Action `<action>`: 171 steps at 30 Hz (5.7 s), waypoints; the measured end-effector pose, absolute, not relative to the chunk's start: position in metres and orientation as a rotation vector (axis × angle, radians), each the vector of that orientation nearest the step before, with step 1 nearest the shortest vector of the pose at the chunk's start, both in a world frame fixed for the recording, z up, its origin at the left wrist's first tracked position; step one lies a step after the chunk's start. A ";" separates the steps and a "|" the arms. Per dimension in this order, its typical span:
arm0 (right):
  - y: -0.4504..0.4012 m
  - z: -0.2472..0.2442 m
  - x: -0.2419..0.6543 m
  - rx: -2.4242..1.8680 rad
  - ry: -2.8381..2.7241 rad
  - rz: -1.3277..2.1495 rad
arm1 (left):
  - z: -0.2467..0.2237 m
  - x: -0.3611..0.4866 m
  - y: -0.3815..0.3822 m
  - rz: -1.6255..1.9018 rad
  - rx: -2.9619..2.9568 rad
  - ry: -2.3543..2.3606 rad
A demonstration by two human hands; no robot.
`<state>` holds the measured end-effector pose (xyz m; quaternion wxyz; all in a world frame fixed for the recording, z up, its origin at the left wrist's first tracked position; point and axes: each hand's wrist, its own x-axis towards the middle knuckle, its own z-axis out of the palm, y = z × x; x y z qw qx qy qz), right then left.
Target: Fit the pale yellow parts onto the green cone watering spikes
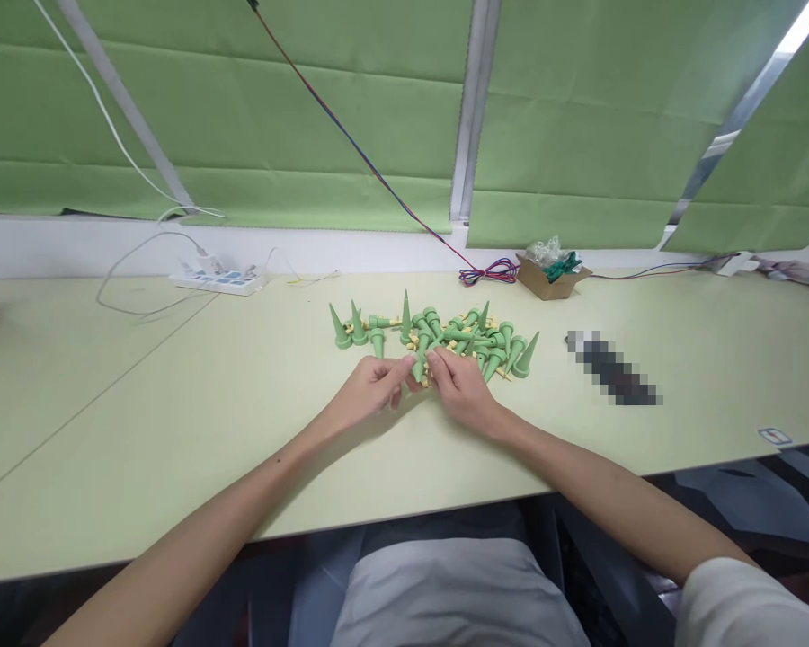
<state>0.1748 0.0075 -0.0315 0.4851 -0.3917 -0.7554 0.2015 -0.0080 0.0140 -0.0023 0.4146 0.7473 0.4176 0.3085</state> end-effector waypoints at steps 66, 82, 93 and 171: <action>0.009 -0.024 0.172 -0.989 -1.847 0.604 | -0.004 -0.001 0.016 0.817 1.573 0.805; 0.009 -0.023 0.172 -1.037 -1.802 0.605 | -0.006 0.000 0.017 0.848 1.574 0.846; 0.007 -0.024 0.170 -0.973 -1.826 0.753 | -0.012 0.002 0.018 0.854 1.564 0.815; 0.020 -0.028 0.184 -1.221 -2.026 0.311 | -0.007 -0.016 0.026 0.407 2.147 1.362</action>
